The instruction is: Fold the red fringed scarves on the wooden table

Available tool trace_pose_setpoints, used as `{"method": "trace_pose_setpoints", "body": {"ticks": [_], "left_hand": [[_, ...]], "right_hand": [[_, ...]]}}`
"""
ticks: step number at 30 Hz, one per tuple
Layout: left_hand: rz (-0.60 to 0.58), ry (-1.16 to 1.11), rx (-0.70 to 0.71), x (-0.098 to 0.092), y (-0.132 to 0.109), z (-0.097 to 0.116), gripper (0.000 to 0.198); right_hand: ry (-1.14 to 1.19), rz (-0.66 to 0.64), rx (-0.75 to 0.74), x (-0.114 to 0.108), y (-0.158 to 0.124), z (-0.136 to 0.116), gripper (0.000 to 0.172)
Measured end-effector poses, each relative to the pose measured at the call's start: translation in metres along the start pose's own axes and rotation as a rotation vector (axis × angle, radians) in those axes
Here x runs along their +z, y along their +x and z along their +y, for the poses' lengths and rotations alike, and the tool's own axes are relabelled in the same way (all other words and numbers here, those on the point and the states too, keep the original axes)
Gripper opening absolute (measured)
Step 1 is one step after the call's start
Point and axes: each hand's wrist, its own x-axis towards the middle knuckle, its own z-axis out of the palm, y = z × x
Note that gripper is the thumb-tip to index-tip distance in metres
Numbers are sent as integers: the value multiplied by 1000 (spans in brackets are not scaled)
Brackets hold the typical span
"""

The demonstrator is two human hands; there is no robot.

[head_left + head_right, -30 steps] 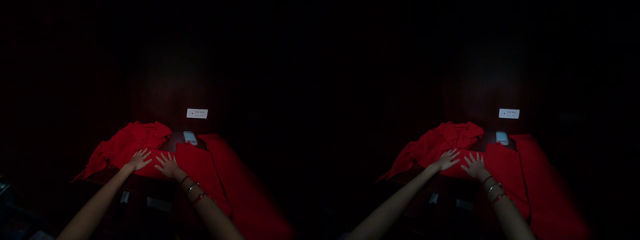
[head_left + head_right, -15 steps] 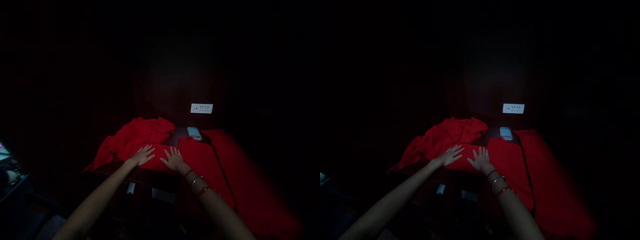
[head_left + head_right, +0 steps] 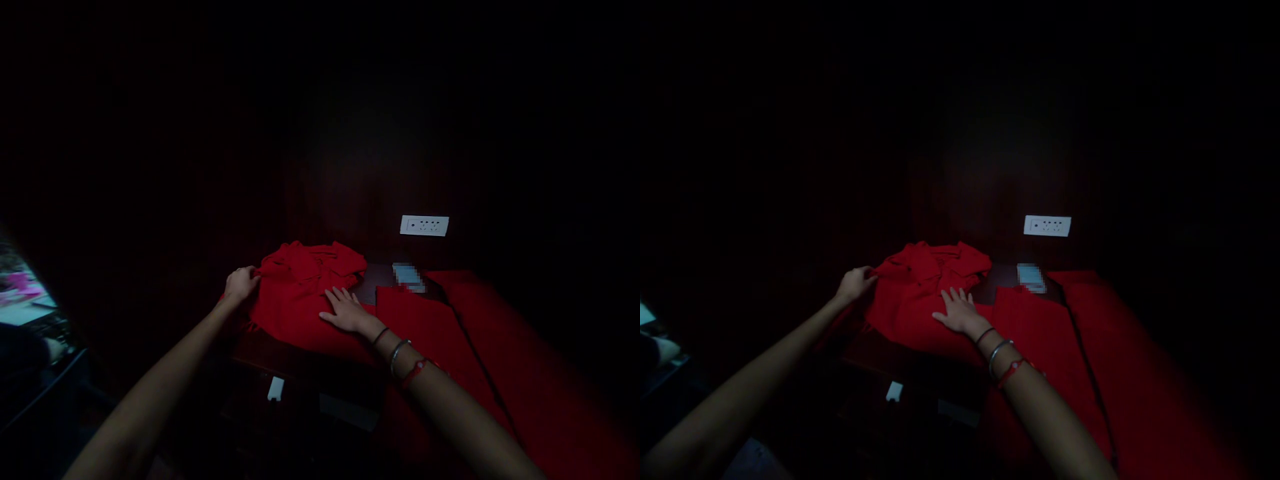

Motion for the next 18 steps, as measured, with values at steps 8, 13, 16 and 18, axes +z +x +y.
{"method": "trace_pose_setpoints", "body": {"ticks": [8, 13, 16, 18], "left_hand": [[183, -292, 508, -32, 4, 59, 27], [77, -352, 668, -33, 0, 74, 30], [-92, -313, 624, -23, -5, 56, 52], [-277, -197, 555, -11, -11, 35, 86]], "right_hand": [[576, 253, -157, -14, 52, -27, 65], [994, 335, -289, -23, 71, -29, 39], [1016, 398, -200, -24, 75, -22, 23], [1060, 440, -166, -22, 76, -17, 20]]}}
